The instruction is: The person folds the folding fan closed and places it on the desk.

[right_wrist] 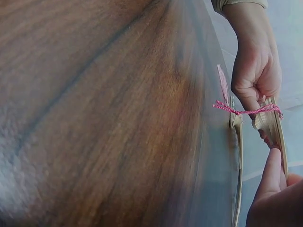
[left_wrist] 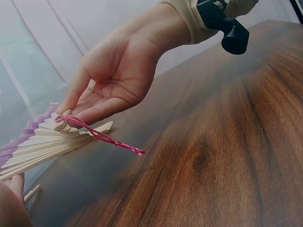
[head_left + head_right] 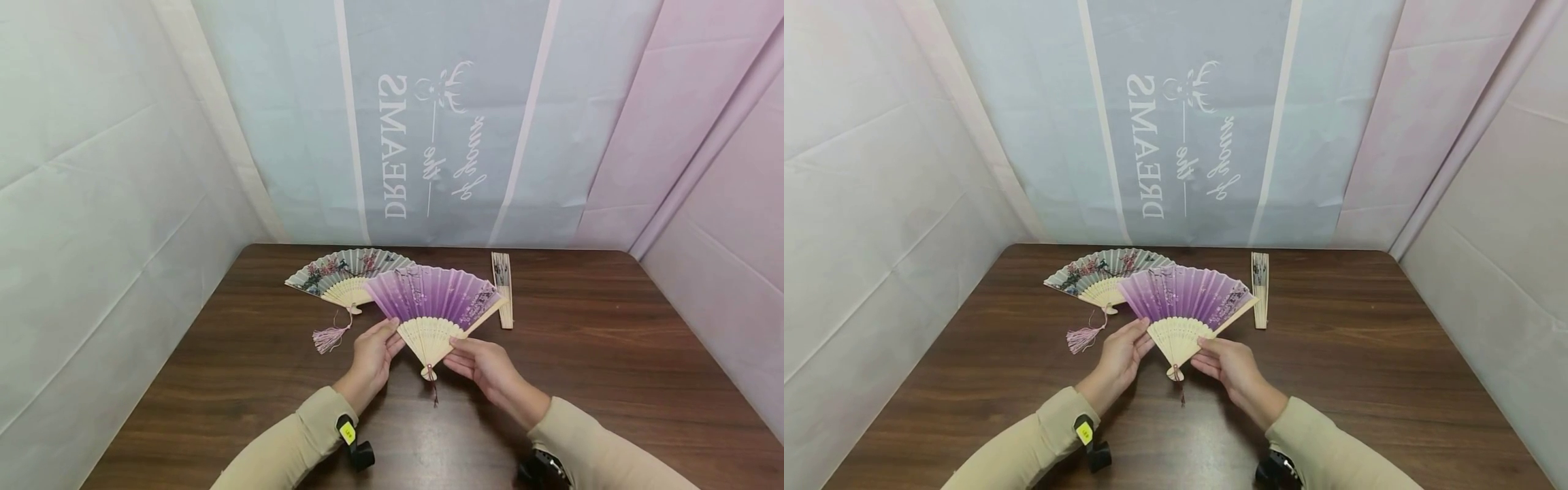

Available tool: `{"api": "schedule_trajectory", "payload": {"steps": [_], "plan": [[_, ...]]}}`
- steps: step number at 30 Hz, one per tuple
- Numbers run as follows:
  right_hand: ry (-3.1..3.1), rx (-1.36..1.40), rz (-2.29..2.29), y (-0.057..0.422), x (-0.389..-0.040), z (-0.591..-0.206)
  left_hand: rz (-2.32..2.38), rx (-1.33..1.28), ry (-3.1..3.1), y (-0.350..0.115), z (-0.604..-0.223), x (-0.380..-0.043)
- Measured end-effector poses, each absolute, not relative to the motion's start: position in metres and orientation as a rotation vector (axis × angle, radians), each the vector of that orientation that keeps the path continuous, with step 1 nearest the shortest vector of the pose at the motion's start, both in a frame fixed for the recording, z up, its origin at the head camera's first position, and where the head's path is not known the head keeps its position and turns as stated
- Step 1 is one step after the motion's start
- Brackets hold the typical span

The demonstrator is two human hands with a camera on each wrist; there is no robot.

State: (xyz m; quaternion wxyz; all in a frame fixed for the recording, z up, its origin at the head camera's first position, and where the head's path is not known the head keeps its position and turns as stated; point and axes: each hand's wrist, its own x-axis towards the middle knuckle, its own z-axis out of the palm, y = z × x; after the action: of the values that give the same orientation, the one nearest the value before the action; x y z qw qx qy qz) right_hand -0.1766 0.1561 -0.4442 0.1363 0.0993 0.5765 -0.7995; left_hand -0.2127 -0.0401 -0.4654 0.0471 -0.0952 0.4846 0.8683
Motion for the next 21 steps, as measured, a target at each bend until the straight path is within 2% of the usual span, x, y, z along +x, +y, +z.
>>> {"api": "schedule_trajectory", "payload": {"steps": [21], "plan": [[1.733, 0.238, -2.243, 0.1580, -0.1838, -0.4441, 2.566, -0.309, 1.553, -0.0332, -0.4654, -0.2219]]}}
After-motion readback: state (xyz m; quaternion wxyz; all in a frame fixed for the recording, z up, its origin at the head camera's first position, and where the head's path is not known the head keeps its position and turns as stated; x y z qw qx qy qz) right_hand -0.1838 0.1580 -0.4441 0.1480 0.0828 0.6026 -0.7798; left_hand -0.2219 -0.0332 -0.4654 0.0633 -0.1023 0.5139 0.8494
